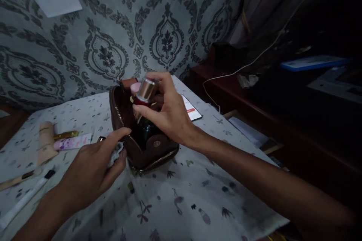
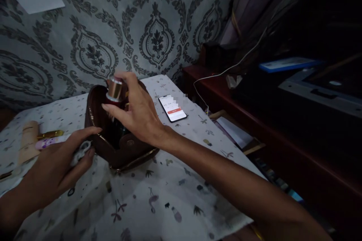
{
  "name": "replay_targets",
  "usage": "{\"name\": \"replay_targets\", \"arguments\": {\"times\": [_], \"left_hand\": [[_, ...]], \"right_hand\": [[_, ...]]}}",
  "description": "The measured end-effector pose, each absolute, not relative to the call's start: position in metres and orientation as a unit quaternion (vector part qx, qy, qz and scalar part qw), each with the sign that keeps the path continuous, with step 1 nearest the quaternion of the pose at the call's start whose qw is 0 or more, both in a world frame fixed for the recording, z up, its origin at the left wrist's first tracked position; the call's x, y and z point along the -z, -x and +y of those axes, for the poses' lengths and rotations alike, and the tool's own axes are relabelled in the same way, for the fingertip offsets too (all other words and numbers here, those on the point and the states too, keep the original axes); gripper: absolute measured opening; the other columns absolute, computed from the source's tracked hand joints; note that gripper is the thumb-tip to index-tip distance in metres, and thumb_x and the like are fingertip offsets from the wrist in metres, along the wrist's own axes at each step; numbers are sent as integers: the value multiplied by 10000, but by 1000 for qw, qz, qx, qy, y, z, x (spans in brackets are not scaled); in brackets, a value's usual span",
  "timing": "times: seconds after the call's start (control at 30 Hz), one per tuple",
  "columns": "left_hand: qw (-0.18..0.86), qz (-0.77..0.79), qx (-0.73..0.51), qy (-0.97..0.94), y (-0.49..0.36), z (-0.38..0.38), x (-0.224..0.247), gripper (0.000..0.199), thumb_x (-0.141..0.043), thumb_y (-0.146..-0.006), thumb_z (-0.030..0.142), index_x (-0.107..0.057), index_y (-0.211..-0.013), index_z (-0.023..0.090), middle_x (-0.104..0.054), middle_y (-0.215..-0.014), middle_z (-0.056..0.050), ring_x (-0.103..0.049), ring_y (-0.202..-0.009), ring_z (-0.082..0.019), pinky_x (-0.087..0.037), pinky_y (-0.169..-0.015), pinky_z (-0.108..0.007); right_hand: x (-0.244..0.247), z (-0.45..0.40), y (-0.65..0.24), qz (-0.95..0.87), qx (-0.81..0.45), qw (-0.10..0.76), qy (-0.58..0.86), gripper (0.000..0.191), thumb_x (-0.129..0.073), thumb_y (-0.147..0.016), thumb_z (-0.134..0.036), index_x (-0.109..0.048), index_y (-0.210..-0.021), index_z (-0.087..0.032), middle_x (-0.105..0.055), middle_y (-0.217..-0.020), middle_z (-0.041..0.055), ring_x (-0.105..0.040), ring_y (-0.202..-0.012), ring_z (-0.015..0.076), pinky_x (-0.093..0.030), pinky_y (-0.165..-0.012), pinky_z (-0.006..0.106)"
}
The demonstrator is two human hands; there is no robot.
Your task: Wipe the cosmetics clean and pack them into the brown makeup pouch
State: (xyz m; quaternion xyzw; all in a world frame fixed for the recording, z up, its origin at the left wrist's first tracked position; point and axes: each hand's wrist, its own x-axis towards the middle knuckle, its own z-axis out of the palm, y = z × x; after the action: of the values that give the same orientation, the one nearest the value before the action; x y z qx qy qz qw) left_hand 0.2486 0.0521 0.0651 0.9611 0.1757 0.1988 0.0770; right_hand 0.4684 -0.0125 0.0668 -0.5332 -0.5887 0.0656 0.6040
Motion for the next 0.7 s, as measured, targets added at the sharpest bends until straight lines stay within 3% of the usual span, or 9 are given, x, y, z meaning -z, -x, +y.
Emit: {"name": "replay_targets", "arguments": {"times": [0.1, 0.27, 0.4, 0.7], "left_hand": [[53, 163, -198, -965, -251, 50, -69, 332, -411, -986, 294, -486, -1308, 256, -679, -697, 38, -649, -553, -173, -428, -535, -261], [38, 137, -203, -969, -255, 47, -75, 303, -409, -993, 244, -461, -1289, 212, -677, -699, 45, -572, -465, -120, -318, -434, -217], [29, 113, -208, -971, -258, 48, -78, 279, -392, -993, 213, -461, -1262, 187, -630, -640, 67, -428, -354, -88, -271, -405, -211], [47, 111, -220, -968, -260, 48, -74, 328, -374, -987, 227, -476, -1295, 183, -563, -588, 72, -477, -400, -104, -300, -436, -207]], "right_hand": [[-69, -10, -466, -629, -21, 533, 565, 404, -729, -830, -208, -534, -1184, -213, -639, -1171, 70, -630, -1040, 226, -537, -882, 363], [-75, -14, -471, -649, 69, 425, 628, 114, -566, -935, -191, -636, -1023, -171, -612, -1077, 106, -598, -923, 221, -489, -789, 351], [-78, -16, -479, -653, 108, 355, 660, 190, -503, -963, -184, -688, -968, -141, -632, -1015, 122, -591, -943, 242, -465, -827, 373], [-79, -18, -482, -666, 131, 306, 668, 262, -457, -972, -156, -710, -905, -141, -666, -958, 120, -597, -903, 242, -452, -805, 378]]}}
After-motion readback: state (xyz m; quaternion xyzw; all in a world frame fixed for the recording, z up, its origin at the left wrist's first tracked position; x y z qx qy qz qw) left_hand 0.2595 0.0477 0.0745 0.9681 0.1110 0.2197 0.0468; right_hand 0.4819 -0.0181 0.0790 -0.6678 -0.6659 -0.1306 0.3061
